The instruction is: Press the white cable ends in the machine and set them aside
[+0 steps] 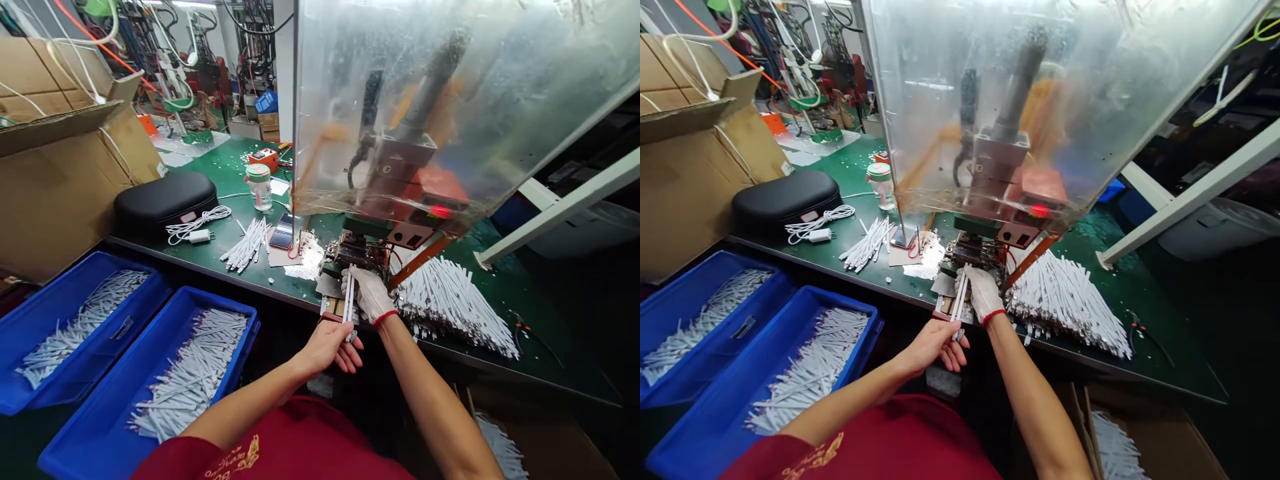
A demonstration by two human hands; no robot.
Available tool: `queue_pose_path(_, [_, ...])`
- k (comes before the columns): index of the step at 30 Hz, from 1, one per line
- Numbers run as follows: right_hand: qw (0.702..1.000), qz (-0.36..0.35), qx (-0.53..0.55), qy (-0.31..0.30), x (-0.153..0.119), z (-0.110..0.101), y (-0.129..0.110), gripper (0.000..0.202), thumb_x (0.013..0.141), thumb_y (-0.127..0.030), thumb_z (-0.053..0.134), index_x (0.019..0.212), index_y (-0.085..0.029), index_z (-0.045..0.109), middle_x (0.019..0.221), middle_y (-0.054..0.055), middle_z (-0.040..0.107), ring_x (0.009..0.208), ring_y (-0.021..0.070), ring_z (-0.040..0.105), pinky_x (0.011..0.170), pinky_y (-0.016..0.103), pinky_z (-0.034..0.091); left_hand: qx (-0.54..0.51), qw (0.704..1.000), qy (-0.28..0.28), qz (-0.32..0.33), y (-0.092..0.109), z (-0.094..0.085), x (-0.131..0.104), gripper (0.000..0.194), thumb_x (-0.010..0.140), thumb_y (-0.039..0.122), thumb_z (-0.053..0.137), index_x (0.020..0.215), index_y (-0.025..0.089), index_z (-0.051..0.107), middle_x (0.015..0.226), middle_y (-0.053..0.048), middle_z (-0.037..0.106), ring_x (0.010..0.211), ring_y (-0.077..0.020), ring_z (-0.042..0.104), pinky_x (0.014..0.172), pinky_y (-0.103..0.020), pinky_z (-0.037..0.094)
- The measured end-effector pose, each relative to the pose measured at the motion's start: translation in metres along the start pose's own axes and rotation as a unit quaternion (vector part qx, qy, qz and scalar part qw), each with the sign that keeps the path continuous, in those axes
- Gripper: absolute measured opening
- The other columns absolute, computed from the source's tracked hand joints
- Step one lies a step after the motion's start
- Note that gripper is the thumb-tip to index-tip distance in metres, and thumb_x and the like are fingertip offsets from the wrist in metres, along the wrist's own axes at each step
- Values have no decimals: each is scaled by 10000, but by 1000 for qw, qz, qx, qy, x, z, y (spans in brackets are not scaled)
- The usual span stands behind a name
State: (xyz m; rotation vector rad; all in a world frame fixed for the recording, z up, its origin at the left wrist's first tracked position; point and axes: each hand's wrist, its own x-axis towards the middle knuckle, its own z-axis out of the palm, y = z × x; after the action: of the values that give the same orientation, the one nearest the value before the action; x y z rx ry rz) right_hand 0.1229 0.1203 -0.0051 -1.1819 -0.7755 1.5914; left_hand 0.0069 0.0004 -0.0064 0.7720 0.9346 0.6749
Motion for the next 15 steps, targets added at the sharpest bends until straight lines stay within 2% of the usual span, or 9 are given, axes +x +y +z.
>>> queue_pose_path(7, [1000,11,-15,-3,2,0,-3,229,711,-331,720,748,-125,628,592,43,609,440,129,543,405,252,477,-5,1000,-16,2,-1,-1,3,728,631,816,523,739,103,625,574,-104,667,428,-163,600,411,-227,407])
queue_pose_path(15, [1000,13,8,-1,0,3,-2,213,703,-322,720,730,-130,631,582,43,602,466,139,555,415,253,470,-4,1000,-3,9,1,1,2,725,639,806,521,747,97,623,571,-109,664,429,-162,598,419,-229,403])
